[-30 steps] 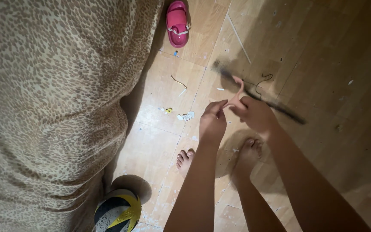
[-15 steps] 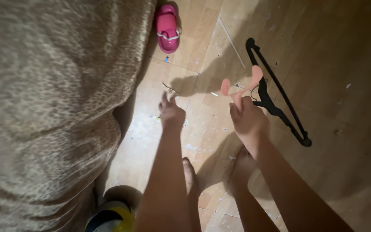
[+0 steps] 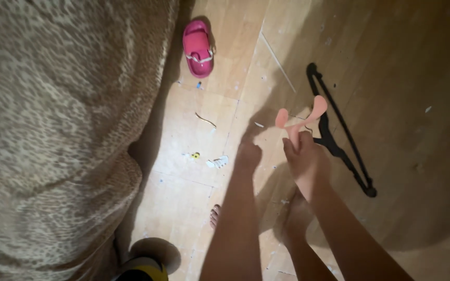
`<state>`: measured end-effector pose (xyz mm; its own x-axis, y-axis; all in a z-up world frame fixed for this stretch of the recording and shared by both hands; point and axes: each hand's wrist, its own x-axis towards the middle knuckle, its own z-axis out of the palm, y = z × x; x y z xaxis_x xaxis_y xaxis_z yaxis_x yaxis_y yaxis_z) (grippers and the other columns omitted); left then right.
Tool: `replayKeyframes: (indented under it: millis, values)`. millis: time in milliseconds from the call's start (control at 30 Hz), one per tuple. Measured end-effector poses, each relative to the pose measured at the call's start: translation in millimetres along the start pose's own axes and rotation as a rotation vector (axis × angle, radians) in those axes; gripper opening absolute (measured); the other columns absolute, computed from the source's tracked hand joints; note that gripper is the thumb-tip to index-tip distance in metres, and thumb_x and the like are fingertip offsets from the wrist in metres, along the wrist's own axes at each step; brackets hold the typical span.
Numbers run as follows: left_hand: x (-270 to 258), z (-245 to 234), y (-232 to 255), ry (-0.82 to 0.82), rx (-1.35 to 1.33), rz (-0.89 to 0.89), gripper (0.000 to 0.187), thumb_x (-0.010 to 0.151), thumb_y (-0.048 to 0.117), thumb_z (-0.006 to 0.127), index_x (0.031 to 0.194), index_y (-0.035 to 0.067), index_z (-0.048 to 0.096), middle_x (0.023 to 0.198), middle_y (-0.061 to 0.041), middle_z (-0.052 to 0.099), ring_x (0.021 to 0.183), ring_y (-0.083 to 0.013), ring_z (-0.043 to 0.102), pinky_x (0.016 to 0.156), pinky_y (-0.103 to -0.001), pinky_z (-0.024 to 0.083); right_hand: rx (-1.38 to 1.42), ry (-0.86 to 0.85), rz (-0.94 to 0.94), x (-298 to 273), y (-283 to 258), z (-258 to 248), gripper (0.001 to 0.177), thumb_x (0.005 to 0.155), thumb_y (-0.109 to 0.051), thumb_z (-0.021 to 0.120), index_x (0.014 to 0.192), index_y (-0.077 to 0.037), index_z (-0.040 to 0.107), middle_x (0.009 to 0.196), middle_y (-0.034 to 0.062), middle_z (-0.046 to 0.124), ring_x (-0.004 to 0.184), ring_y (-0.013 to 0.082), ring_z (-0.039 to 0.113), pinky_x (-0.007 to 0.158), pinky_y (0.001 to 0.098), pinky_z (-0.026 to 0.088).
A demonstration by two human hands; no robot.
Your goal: Picking up various toys and household items scattered on the floor and organizing them.
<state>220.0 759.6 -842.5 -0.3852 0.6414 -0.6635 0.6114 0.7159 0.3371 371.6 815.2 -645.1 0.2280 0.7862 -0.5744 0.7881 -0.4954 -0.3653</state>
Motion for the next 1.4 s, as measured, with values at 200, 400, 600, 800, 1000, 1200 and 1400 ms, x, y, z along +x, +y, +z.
replayKeyframes:
  millis: [200,400,600,800,1000,1200,1400]
  values:
    - [76.0,20.8,-63.5,0.357,-0.457,0.201,0.074,0.077,0.008,0.064,0.143,-0.005,0.034,0.13,-0.014,0.061,0.12,-0.0289,0.06,0.103,-0.041,0.048,0.05,-0.021,0.006,4.6,-30.7,-2.7,0.036,0.096,-0.043,0.061,0.096,-0.007,0.059,0.085,0.0209,0.07,0.083,0.044,0.066,0.073,0.0555,0.049]
    - [69.1,-7.4,-63.9,0.33,-0.44,0.208,0.061,0.08,0.004,0.065,0.137,-0.006,0.043,0.13,-0.021,0.057,0.124,-0.0353,0.055,0.107,-0.047,0.046,0.081,-0.08,0.019,12.0,-55.8,-4.7,0.036,0.098,-0.042,0.061,0.098,-0.006,0.059,0.087,0.0192,0.071,0.084,0.0423,0.068,0.074,0.0527,0.05]
    - [55.7,50.8,-4.3,0.183,-0.306,0.247,0.047,0.089,0.006,0.058,0.135,0.001,0.053,0.133,-0.023,0.059,0.126,-0.0395,0.057,0.11,-0.046,0.046,0.121,-0.06,0.032,21.9,-59.4,11.9,0.036,0.094,-0.04,0.065,0.102,-0.006,0.059,0.087,0.0194,0.071,0.084,0.0417,0.068,0.072,0.0522,0.05]
    - [145.6,-42.6,54.6,0.363,-0.263,0.438,0.058,0.084,0.005,0.063,0.14,0.002,0.052,0.142,-0.028,0.05,0.134,-0.0457,0.048,0.116,-0.046,0.038,0.176,-0.033,-0.024,33.0,-73.3,5.7,0.037,0.095,-0.04,0.065,0.102,-0.005,0.059,0.086,0.0211,0.07,0.083,0.0429,0.068,0.071,0.0512,0.05]
    - [237.3,-67.9,88.1,0.054,-0.534,0.317,0.067,0.081,0.001,0.073,0.145,0.012,0.057,0.152,-0.021,0.03,0.133,-0.0318,0.047,0.116,-0.041,0.035,0.295,-0.012,-0.046,39.2,-84.1,-2.5,0.034,0.095,-0.038,0.064,0.098,-0.004,0.06,0.084,0.0204,0.07,0.08,0.0411,0.068,0.069,0.0492,0.05]
    - [235.8,-103.8,118.5,-0.246,-1.57,-0.096,0.038,0.093,0.009,0.063,0.128,0.024,0.058,0.1,-0.003,0.06,0.089,-0.02,0.058,0.076,-0.047,0.052,0.313,-0.037,-0.008,49.8,-73.3,1.8,0.036,0.093,-0.039,0.065,0.098,-0.004,0.06,0.081,0.0197,0.069,0.078,0.0392,0.068,0.069,0.0478,0.05]
    - [226.5,-44.2,51.9,-0.275,-1.668,0.114,0.018,0.109,0.014,0.071,0.119,0.002,0.063,0.096,-0.004,0.063,0.081,-0.0176,0.06,0.07,-0.031,0.048,0.357,-0.112,0.018,35.9,-56.2,-18.8,0.038,0.093,-0.04,0.067,0.102,-0.003,0.064,0.082,0.0143,0.07,0.075,0.0286,0.067,0.068,0.0417,0.05]
